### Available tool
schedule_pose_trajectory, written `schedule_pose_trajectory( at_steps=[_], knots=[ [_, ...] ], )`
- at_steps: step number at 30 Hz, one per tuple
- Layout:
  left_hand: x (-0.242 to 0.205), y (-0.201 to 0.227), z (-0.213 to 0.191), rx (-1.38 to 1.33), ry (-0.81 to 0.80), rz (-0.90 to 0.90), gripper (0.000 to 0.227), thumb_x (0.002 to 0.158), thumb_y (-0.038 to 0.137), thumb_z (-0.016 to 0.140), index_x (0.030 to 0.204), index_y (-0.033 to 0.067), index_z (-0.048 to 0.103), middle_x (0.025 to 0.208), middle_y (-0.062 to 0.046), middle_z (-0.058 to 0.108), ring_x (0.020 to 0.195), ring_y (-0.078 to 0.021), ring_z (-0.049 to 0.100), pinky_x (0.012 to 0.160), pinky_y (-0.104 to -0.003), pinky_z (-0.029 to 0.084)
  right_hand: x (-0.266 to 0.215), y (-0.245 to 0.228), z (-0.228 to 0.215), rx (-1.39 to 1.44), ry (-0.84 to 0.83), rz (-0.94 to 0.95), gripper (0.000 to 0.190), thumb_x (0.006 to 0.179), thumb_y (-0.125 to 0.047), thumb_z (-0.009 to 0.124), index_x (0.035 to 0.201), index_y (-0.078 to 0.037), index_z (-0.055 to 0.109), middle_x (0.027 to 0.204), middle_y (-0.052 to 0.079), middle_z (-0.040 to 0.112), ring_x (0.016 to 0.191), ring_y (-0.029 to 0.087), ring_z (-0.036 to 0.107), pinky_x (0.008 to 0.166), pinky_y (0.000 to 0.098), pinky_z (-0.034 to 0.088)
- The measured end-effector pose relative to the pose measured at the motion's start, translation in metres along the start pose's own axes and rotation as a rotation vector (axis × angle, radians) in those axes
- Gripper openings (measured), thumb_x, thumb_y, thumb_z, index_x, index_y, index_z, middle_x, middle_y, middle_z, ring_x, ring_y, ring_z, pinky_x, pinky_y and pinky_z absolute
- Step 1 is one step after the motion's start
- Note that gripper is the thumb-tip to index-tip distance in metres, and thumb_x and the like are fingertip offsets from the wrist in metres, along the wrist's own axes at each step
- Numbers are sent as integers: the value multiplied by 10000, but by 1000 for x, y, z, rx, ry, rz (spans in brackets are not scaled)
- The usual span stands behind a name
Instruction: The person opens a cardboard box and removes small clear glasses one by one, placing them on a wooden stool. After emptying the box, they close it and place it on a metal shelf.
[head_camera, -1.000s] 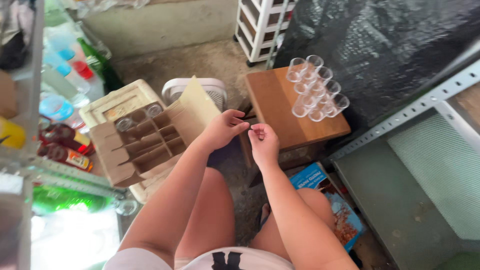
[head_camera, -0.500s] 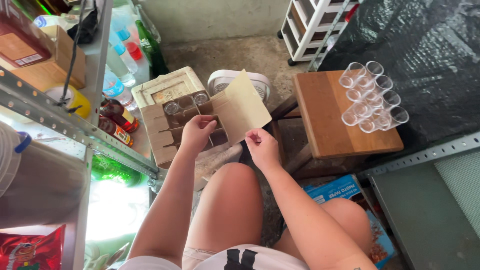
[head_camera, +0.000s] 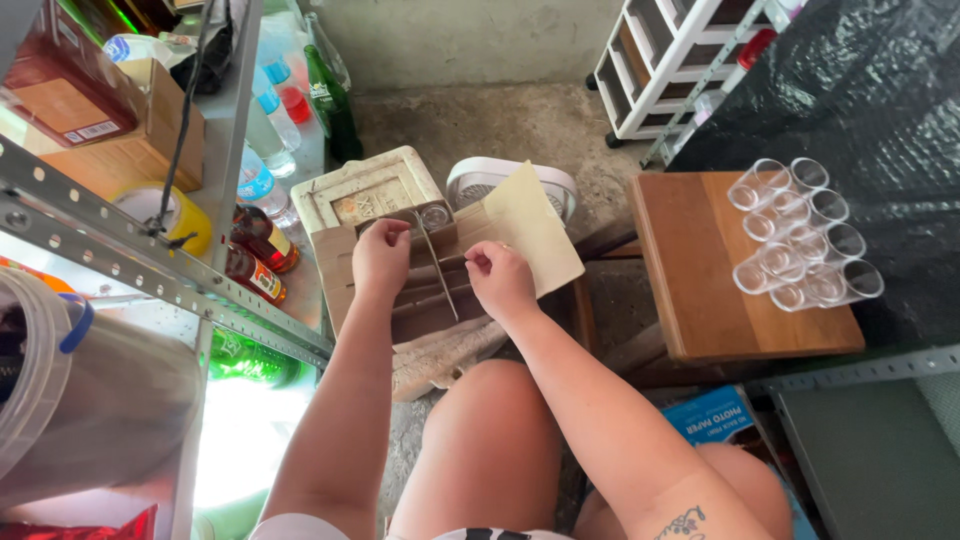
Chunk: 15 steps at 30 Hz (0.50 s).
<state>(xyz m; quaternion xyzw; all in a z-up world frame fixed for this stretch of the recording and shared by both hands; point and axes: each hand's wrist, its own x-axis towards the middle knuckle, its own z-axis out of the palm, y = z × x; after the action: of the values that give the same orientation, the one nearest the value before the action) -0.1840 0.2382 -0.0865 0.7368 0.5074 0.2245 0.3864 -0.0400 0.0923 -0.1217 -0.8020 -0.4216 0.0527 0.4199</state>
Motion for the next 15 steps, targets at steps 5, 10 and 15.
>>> schedule_pose_trajectory(
  at_steps=[5, 10, 15],
  knots=[
    [45, -11, 21, 177, 24, 67, 143, 952, 368, 660, 1047, 358, 767, 1038, -6, 674, 1124, -278, 662, 1009, -444, 546, 37, -3, 28, -120, -36, -15, 116, 852, -213, 766, 959, -233, 727, 837, -32, 683, 855, 179, 707, 808, 339, 596],
    [52, 6, 22, 419, 13, 106, 189, 961, 452, 614, 1072, 418, 765, 1140, 12, 623, 1202, -254, 605, 1006, -402, 511, 62, -10, 43, -259, -99, -47, 279, 864, -277, 772, 1119, -175, 720, 1018, 46, 677, 1039, 281, 691, 925, 415, 588],
    [51, 12, 25, 522, 0, 125, 227, 967, 453, 619, 1141, 410, 758, 1165, -3, 587, 1220, -258, 552, 1031, -406, 459, 71, -25, 49, -365, -247, -26, 502, 923, -358, 728, 1350, -125, 605, 1267, 134, 583, 1211, 358, 624, 1026, 483, 549]
  ],
)
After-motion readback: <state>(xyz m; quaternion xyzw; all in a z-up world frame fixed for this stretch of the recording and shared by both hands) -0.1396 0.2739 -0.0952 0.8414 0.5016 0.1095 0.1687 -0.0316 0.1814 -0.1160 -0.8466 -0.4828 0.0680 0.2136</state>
